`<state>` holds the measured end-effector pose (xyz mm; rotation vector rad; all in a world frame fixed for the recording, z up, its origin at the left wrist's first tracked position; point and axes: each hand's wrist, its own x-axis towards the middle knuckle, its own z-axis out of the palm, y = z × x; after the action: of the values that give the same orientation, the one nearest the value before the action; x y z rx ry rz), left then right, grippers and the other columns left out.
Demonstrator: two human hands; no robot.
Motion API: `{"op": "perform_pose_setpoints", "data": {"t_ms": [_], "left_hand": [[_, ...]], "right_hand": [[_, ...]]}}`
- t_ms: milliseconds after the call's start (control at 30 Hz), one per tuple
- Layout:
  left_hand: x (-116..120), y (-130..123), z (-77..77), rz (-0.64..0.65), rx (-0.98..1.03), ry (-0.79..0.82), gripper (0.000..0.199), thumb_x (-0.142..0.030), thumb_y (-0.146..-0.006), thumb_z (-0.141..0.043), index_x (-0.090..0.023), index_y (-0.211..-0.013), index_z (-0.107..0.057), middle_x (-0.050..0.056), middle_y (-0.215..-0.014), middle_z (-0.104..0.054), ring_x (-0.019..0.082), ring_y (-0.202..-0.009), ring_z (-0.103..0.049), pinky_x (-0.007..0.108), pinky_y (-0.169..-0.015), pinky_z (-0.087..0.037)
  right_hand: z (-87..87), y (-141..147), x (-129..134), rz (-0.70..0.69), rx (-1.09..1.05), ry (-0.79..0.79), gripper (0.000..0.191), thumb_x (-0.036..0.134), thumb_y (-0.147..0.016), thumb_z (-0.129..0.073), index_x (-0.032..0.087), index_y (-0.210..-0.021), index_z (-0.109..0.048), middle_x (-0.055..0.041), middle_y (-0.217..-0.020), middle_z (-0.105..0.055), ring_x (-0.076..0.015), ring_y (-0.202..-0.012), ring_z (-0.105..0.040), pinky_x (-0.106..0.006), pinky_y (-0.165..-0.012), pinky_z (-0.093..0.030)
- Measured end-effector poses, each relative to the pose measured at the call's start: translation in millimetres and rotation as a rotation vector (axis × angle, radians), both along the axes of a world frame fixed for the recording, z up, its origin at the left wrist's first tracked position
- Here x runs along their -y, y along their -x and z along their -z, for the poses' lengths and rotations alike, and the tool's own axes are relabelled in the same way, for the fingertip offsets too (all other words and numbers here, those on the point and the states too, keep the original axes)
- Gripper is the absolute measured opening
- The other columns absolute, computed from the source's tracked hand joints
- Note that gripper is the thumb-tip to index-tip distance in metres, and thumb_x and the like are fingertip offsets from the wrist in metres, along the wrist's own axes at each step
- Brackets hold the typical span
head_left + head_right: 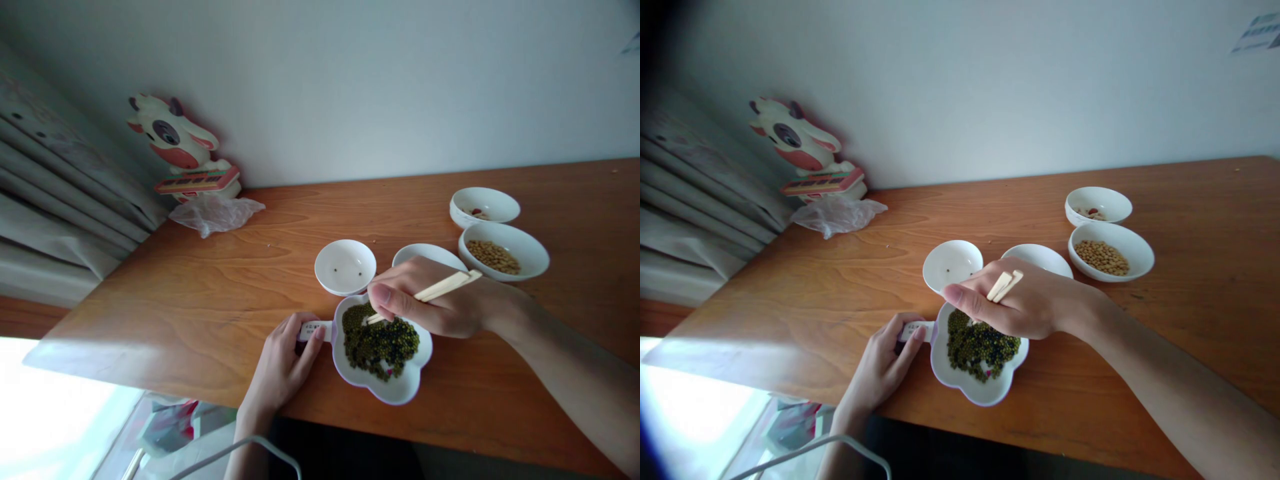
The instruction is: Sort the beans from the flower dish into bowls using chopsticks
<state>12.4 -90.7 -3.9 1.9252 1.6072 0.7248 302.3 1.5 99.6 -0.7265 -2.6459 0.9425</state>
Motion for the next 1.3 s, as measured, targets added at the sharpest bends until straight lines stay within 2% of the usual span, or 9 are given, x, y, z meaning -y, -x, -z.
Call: {"op": "perform_pose_setpoints", "data": {"t_ms": [233, 433, 633, 933, 1300], "left_hand": [[0.1, 1.0, 0.3, 0.0, -0.004, 0.005, 0.023, -0.045, -0.106, -0.054, -0.025, -0.112, -0.063, 0.006, -0.105, -0.077, 0.025, -0.095, -0.072, 0.036, -0.086, -0.054], [-0.2, 2.0, 0.3, 0.01, -0.002, 0.007, 0.021, -0.043, -0.106, -0.054, -0.025, -0.112, -0.063, 0.006, -0.106, -0.076, 0.025, -0.095, -0.071, 0.035, -0.085, -0.053], [-0.2, 3.2, 4.1, 0.011, 0.015, 0.009, 0.022, -0.044, -0.106, -0.054, -0.024, -0.113, -0.063, 0.006, -0.106, -0.076, 0.025, -0.095, -0.07, 0.035, -0.086, -0.052], [-0.5, 3.6, 5.3, 0.009, 0.01, 0.02, 0.023, -0.046, -0.107, -0.054, -0.025, -0.114, -0.062, 0.005, -0.106, -0.075, 0.024, -0.095, -0.069, 0.035, -0.087, -0.05], [0.0, 4.6, 4.0, 0.016, 0.007, 0.012, 0.022, -0.045, -0.107, -0.054, -0.025, -0.114, -0.061, 0.005, -0.106, -0.074, 0.023, -0.095, -0.069, 0.035, -0.086, -0.05]], "right_hand": [[6.7, 1.4, -2.7, -0.029, 0.02, -0.024, 0.055, 0.049, -0.113, -0.028, 0.02, -0.075, -0.053, -0.0002, -0.072, -0.061, -0.0134, -0.064, -0.053, -0.033, -0.066, -0.035], [2.9, 5.9, 0.9, -0.059, 0.005, -0.035, 0.054, 0.05, -0.114, -0.025, 0.02, -0.075, -0.048, 0.0016, -0.068, -0.056, -0.0132, -0.063, -0.048, -0.032, -0.066, -0.031], [2.0, 7.0, 0.5, -0.086, -0.001, 0.013, 0.052, 0.051, -0.113, -0.027, 0.02, -0.078, -0.05, 0.0004, -0.074, -0.06, -0.0144, -0.068, -0.049, -0.033, -0.068, -0.03], [4.5, 11.4, 0.4, -0.059, 0.021, 0.026, 0.054, 0.054, -0.113, -0.025, 0.02, -0.076, -0.046, 0.0009, -0.07, -0.054, -0.0143, -0.065, -0.046, -0.033, -0.067, -0.029], [8.3, 8.8, -1.0, -0.029, -0.027, 0.001, 0.052, 0.048, -0.112, -0.032, 0.018, -0.074, -0.052, -0.0012, -0.069, -0.06, -0.0132, -0.062, -0.049, -0.031, -0.065, -0.032]]}}
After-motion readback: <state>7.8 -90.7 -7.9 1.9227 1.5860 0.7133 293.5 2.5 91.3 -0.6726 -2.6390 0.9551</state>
